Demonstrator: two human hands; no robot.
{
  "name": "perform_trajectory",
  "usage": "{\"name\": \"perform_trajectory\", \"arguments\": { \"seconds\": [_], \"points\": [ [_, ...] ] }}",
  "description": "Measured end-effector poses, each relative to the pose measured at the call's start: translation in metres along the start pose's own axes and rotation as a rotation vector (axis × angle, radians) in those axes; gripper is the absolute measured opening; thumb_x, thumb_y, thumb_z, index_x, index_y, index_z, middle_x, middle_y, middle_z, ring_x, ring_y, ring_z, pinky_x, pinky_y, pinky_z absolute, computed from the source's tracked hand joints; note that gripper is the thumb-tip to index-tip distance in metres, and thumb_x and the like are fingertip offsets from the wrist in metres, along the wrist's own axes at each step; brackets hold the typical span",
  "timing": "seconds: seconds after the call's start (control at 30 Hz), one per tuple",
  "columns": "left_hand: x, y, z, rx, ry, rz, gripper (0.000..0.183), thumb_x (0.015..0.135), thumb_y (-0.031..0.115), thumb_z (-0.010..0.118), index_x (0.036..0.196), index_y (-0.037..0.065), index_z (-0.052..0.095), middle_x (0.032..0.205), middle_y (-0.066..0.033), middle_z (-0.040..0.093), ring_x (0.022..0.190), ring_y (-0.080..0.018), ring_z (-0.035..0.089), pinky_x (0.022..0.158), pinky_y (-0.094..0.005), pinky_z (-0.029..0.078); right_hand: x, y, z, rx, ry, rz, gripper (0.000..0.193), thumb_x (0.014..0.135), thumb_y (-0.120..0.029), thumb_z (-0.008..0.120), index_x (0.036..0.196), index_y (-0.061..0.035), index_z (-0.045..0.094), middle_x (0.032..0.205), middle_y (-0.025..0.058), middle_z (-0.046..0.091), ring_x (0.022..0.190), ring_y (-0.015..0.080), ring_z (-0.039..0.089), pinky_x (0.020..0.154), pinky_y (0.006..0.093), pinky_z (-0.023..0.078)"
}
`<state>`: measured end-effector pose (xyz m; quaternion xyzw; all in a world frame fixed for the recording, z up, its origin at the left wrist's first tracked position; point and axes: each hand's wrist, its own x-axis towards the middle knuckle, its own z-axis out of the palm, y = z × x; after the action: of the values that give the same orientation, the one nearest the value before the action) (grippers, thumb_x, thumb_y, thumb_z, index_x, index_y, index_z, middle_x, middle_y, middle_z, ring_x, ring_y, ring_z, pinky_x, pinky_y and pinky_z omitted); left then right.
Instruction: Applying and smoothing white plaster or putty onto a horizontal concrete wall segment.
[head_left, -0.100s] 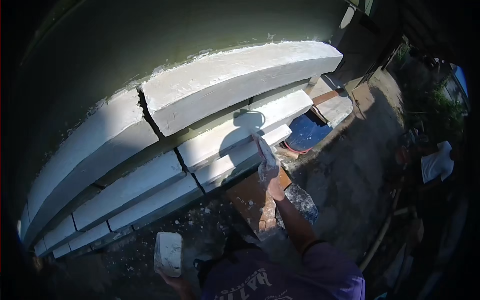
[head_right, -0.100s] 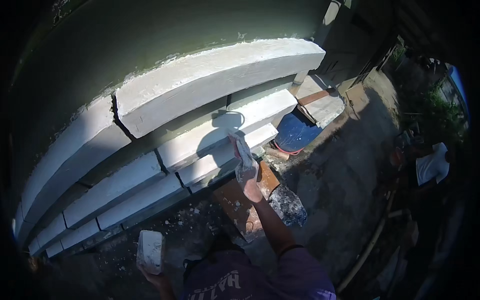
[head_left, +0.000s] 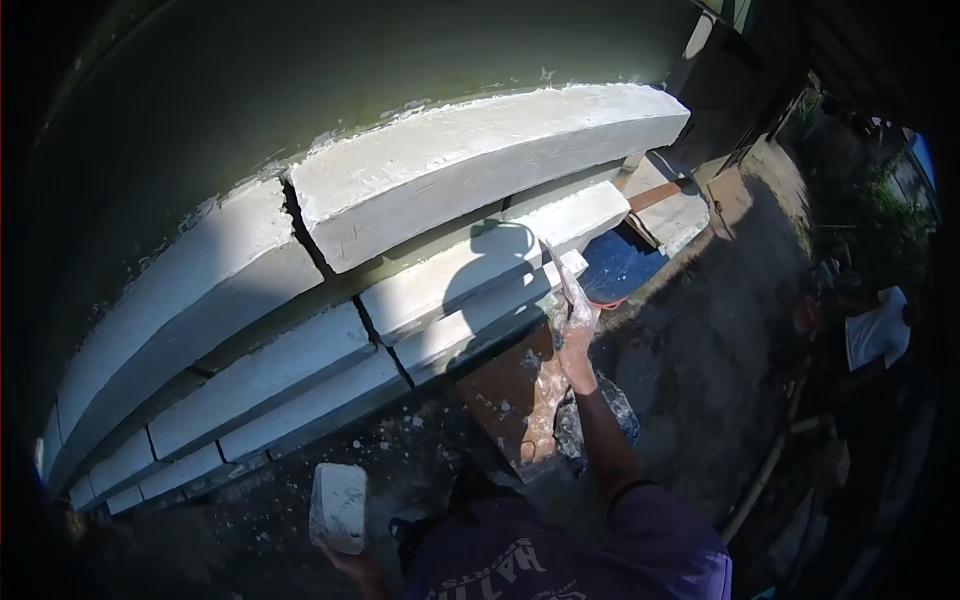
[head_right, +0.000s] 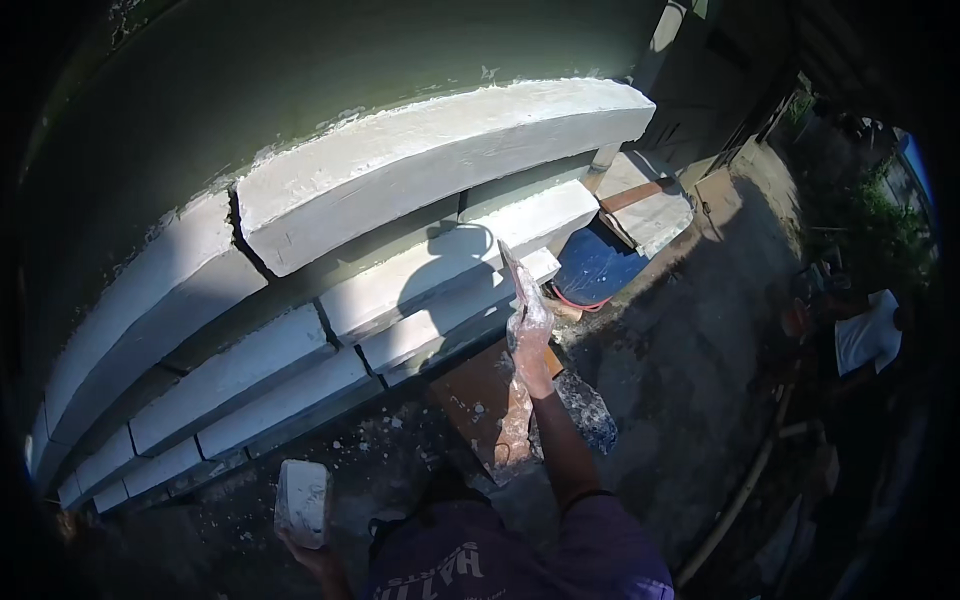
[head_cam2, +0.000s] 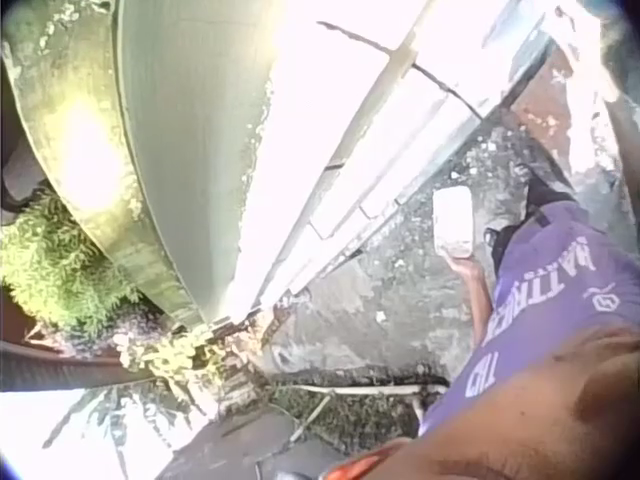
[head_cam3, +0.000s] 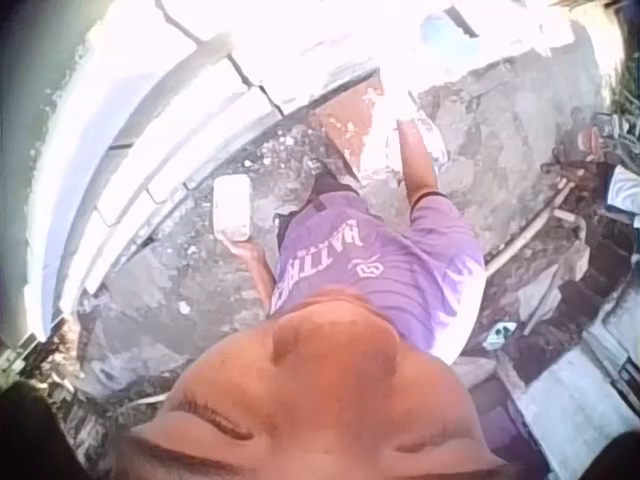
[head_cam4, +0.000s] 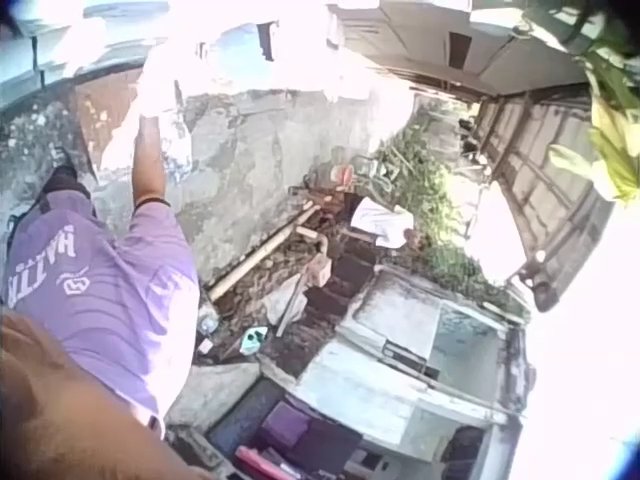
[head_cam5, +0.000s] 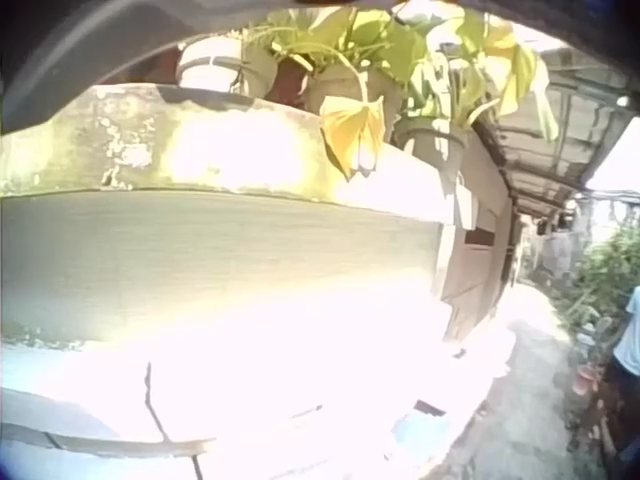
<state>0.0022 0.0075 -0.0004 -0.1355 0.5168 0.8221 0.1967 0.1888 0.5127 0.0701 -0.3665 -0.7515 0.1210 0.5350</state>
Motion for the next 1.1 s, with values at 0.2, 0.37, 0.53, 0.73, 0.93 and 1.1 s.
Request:
{"name": "perform_trajectory", "arguments": {
  "seconds": [0.2,0.37,0.53,0.73,0.93,1.1],
  "points": [
    [-0.012,0.011,0.016,0.029,0.060,-0.024,0.066,0.093,0.053,0.038,0.141,0.009,0.031,0.143,-0.0107,0.035,0.132,-0.0292,0.033,0.105,-0.0455,0.029,0.113,0.113,-0.049,-0.585,0.125,-0.049,0.046,0.072,0.007,0.051,0.116,0.0001,0.058,0.107,0.0211,0.062,0.098,0.0394,0.059,0.085,0.0436,0.047],
    [0.000,0.003,-0.002,0.056,0.010,0.040,0.066,0.094,0.053,0.037,0.143,0.009,0.029,0.145,-0.0106,0.033,0.133,-0.0287,0.032,0.107,-0.0453,0.027,0.089,0.107,-0.009,-0.621,-0.021,-0.061,0.031,0.084,-0.004,0.047,0.113,-0.0010,0.060,0.115,0.0174,0.059,0.109,0.0366,0.052,0.092,0.0439,0.043],
    [0.008,-0.007,-0.031,-0.028,-0.029,0.021,0.066,0.094,0.052,0.037,0.144,0.009,0.027,0.146,-0.0108,0.031,0.134,-0.0280,0.031,0.107,-0.0457,0.026,0.022,-0.016,0.015,-0.267,-0.255,-0.067,0.053,0.071,0.003,0.054,0.124,0.0060,0.049,0.124,0.0243,0.053,0.119,0.0415,0.046,0.105,0.0446,0.034],
    [0.000,0.013,-0.026,-0.074,0.032,0.020,0.066,0.094,0.051,0.038,0.143,0.008,0.028,0.145,-0.0120,0.032,0.134,-0.0279,0.031,0.108,-0.0454,0.026,-0.047,-0.105,0.035,0.345,-0.408,0.199,0.026,0.088,-0.005,0.051,0.112,0.0020,0.059,0.106,0.0166,0.064,0.099,0.0276,0.061,0.087,0.0336,0.045],
    [-0.009,0.036,-0.067,-0.121,0.023,0.117,0.066,0.095,0.050,0.038,0.142,0.005,0.029,0.143,-0.0135,0.034,0.132,-0.0289,0.034,0.107,-0.0430,0.028,-0.013,-0.068,0.045,0.060,0.273,0.260,0.026,0.086,0.000,0.051,0.111,0.0077,0.056,0.098,0.0178,0.065,0.087,0.0247,0.062,0.080,0.0350,0.047],
    [-0.022,0.052,-0.121,-0.221,0.066,0.091,0.065,0.095,0.051,0.034,0.142,0.006,0.029,0.143,-0.0130,0.036,0.130,-0.0296,0.036,0.105,-0.0439,0.031,-0.052,-0.071,0.103,-0.015,0.146,0.224,0.024,0.083,-0.005,0.057,0.104,0.0051,0.062,0.084,0.0218,0.065,0.077,0.0322,0.063,0.070,0.0392,0.047]
  ]
}}
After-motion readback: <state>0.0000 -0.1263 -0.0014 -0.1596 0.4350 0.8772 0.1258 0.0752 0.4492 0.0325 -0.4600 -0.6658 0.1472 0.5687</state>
